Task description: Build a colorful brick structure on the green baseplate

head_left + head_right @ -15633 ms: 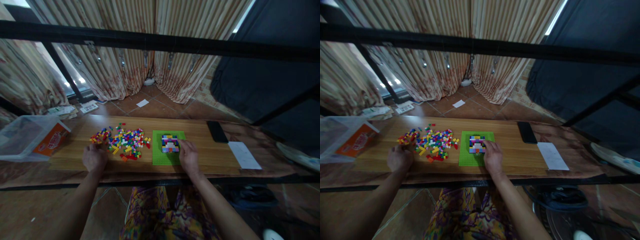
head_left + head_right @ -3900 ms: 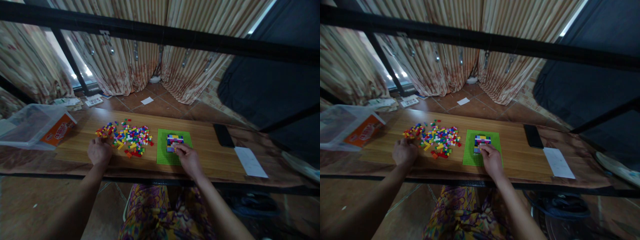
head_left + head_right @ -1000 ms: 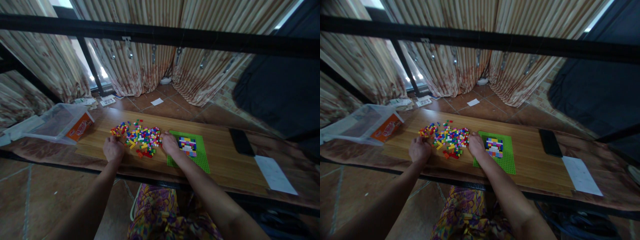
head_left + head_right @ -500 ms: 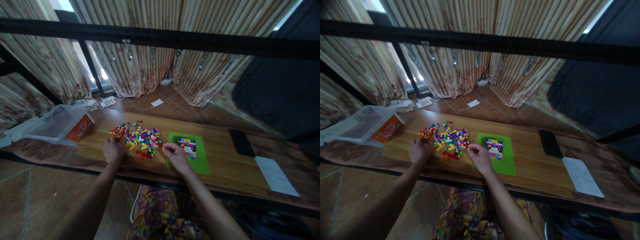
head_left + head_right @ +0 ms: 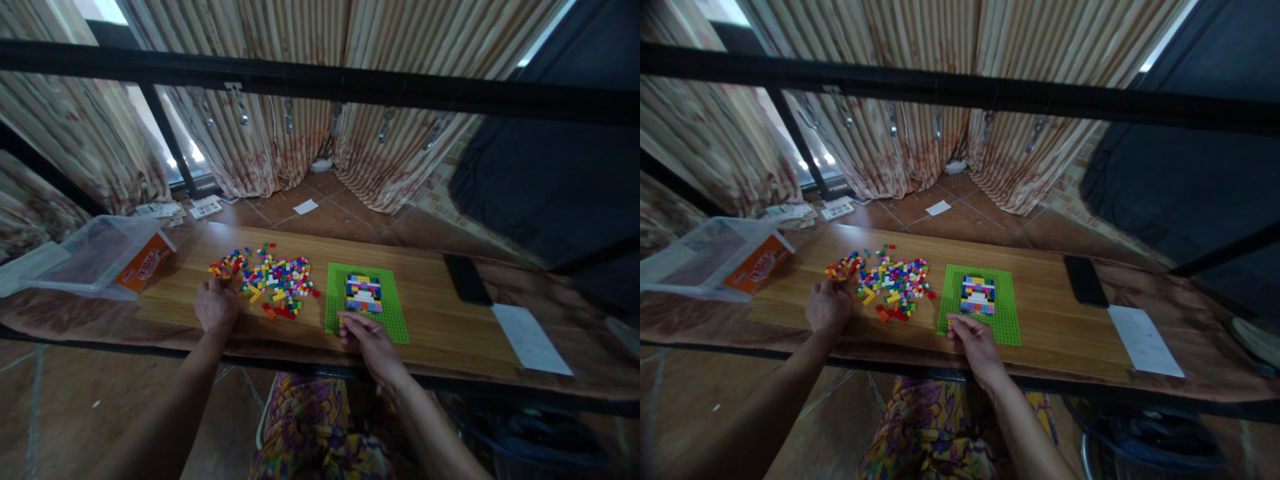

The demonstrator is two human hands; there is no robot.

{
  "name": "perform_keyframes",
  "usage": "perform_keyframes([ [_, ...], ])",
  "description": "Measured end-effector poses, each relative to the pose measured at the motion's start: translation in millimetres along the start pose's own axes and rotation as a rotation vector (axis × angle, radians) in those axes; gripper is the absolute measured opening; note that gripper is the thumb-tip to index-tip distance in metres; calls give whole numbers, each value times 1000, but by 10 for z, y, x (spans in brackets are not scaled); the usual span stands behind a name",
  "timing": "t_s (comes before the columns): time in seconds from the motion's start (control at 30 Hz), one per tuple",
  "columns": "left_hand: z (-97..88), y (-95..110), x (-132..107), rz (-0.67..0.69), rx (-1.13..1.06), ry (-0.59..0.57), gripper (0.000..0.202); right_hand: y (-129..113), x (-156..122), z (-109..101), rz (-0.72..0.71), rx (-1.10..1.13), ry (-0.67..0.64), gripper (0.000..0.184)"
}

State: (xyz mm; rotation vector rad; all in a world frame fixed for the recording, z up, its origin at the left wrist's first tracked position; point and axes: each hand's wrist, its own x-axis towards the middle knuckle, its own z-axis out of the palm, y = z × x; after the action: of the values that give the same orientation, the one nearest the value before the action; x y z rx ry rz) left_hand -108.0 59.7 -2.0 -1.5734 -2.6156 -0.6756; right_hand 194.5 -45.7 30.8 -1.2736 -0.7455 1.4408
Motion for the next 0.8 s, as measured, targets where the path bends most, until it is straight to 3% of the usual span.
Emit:
perform_keyframes([
  [0.27, 1, 2, 4, -2, 7, -9, 36, -63, 130, -302, -93, -73, 154, 33],
  [0.4, 14, -5, 14, -19, 7, -7, 35, -122, 253, -433, -241, -224, 170, 25],
  [0.57, 7, 10, 17, -17, 19, -7, 35, -243, 407, -430, -423, -529, 200, 21],
  [0.8, -28, 34, -1, -21, 21, -23, 37, -272, 612, -362, -598, -812, 113, 17],
])
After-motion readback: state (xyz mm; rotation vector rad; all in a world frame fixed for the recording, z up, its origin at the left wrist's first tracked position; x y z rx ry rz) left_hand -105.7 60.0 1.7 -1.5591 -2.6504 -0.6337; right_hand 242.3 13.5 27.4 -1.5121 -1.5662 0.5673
